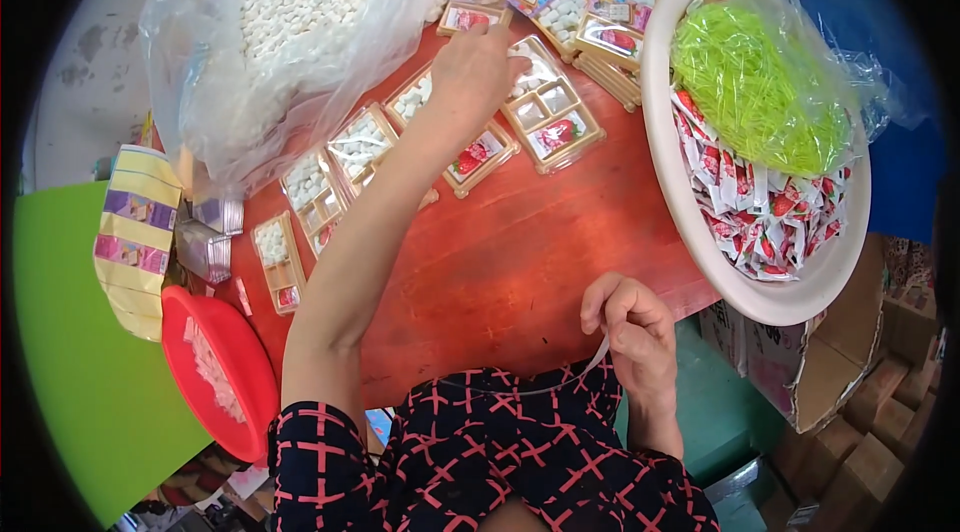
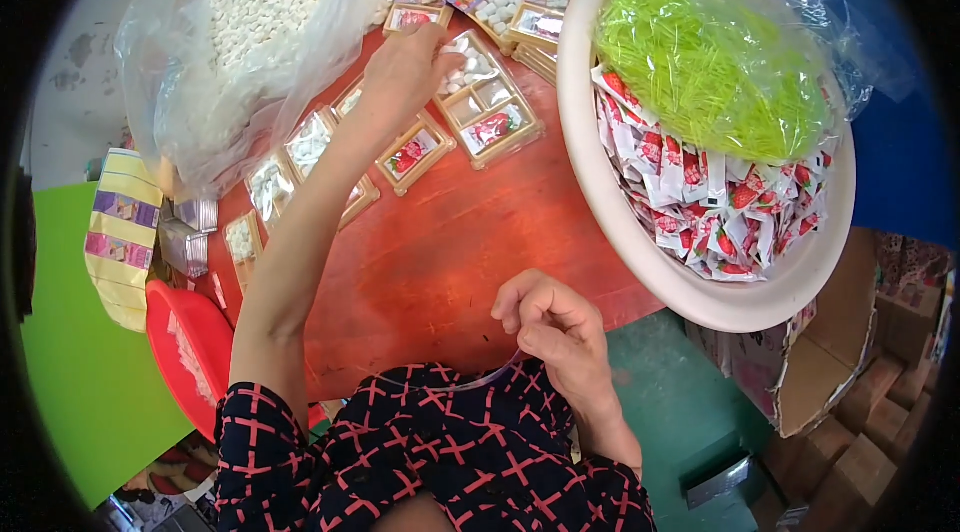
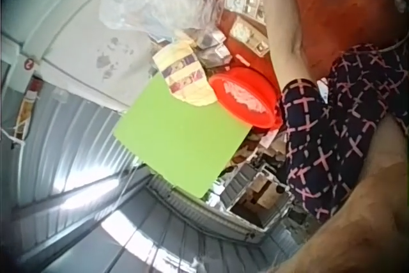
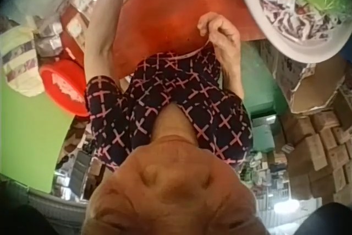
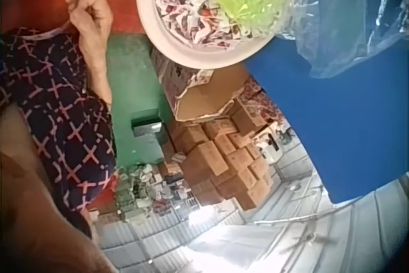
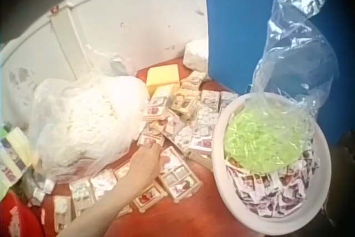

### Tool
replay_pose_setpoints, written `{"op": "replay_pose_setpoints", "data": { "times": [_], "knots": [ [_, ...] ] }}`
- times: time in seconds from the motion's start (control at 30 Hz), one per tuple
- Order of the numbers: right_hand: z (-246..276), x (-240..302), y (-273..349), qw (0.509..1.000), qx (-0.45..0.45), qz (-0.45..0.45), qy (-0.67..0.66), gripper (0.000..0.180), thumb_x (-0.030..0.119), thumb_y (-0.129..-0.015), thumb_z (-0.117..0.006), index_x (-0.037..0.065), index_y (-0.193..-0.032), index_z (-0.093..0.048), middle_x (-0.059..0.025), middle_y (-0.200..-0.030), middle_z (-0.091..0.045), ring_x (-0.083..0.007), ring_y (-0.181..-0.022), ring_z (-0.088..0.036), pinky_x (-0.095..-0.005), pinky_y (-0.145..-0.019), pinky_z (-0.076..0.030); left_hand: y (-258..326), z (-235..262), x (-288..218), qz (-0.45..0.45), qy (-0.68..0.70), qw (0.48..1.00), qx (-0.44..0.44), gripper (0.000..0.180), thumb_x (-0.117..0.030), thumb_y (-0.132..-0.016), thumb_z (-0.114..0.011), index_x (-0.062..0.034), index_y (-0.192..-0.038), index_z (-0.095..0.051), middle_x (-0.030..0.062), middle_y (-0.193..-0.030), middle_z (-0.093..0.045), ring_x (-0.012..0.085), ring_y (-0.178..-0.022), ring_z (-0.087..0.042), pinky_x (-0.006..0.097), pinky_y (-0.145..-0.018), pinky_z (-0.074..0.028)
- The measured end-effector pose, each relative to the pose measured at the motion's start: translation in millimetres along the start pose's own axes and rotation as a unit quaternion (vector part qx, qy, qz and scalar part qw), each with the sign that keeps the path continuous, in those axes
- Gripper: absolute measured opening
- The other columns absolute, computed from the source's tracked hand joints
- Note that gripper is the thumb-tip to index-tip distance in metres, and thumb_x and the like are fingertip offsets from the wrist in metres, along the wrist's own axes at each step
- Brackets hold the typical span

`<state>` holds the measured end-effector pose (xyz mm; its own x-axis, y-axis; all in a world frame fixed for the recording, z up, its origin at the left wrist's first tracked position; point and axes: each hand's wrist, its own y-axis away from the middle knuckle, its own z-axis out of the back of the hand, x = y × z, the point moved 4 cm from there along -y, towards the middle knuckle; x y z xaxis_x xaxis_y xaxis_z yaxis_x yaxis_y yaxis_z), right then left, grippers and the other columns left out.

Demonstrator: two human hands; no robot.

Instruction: Packaging small white candies into plastic trays and wrapping them with decorative labels.

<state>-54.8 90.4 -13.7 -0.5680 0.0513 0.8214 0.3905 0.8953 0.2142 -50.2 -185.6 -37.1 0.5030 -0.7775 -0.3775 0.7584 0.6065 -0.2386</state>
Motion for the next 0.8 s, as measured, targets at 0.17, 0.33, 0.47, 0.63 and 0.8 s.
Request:
{"op": "replay_pose_setpoints", "data": {
  "times": [0.17, 0.33, 0.47, 0.63, 0.8],
  "knots": [
    [4, -2, 2, 1.000, -0.001, -0.014, 0.009, 0.029, 0.030, -0.074, -0.061, 0.007, -0.068, -0.045, -0.0091, -0.081, -0.050, -0.0133, -0.069, -0.045, -0.0239, -0.064, -0.033, 21, -4, -25, -0.040, 0.065, 0.995, 0.071, 0.026, -0.021, -0.072, -0.066, 0.0006, -0.087, -0.063, 0.0178, -0.085, -0.061, 0.0329, -0.084, -0.056, 0.041, -0.074, -0.044],
    [14, -6, 18, 0.999, -0.041, -0.022, 0.025, 0.030, 0.030, -0.074, -0.062, 0.007, -0.067, -0.044, -0.0086, -0.080, -0.049, -0.0133, -0.069, -0.044, -0.0235, -0.064, -0.034, 75, -1, -61, -0.095, 0.041, 0.992, 0.071, 0.028, -0.022, -0.063, -0.074, -0.0026, -0.081, -0.064, 0.0124, -0.078, -0.058, 0.0311, -0.081, -0.053, 0.039, -0.073, -0.044],
    [24, -12, 28, 0.997, -0.077, -0.013, -0.007, 0.034, 0.031, -0.076, -0.064, 0.007, -0.067, -0.043, -0.0071, -0.079, -0.048, -0.0132, -0.069, -0.044, -0.0236, -0.064, -0.034, 110, 3, -76, -0.074, 0.034, 0.993, 0.080, 0.031, -0.022, -0.060, -0.076, -0.0041, -0.082, -0.064, 0.0108, -0.076, -0.056, 0.0302, -0.080, -0.052, 0.039, -0.072, -0.043],
    [34, -15, 32, 0.994, -0.103, -0.015, -0.023, 0.039, 0.035, -0.078, -0.065, 0.009, -0.067, -0.039, -0.0059, -0.079, -0.045, -0.0130, -0.070, -0.040, -0.0254, -0.064, -0.033, 132, 27, -71, -0.066, 0.108, 0.992, -0.016, 0.027, -0.020, -0.066, -0.071, -0.0024, -0.086, -0.063, 0.0133, -0.085, -0.058, 0.0307, -0.084, -0.053, 0.039, -0.075, -0.043],
    [32, -14, 29, 0.994, -0.094, -0.021, -0.053, 0.036, 0.031, -0.079, -0.065, 0.009, -0.069, -0.038, -0.0057, -0.083, -0.044, -0.0130, -0.073, -0.038, -0.0255, -0.065, -0.032, 176, 48, -43, 0.098, 0.394, 0.912, 0.063, 0.027, -0.026, -0.084, -0.058, -0.0019, -0.096, -0.062, 0.0120, -0.091, -0.060, 0.0273, -0.092, -0.056, 0.034, -0.078, -0.044]
  ]
}}
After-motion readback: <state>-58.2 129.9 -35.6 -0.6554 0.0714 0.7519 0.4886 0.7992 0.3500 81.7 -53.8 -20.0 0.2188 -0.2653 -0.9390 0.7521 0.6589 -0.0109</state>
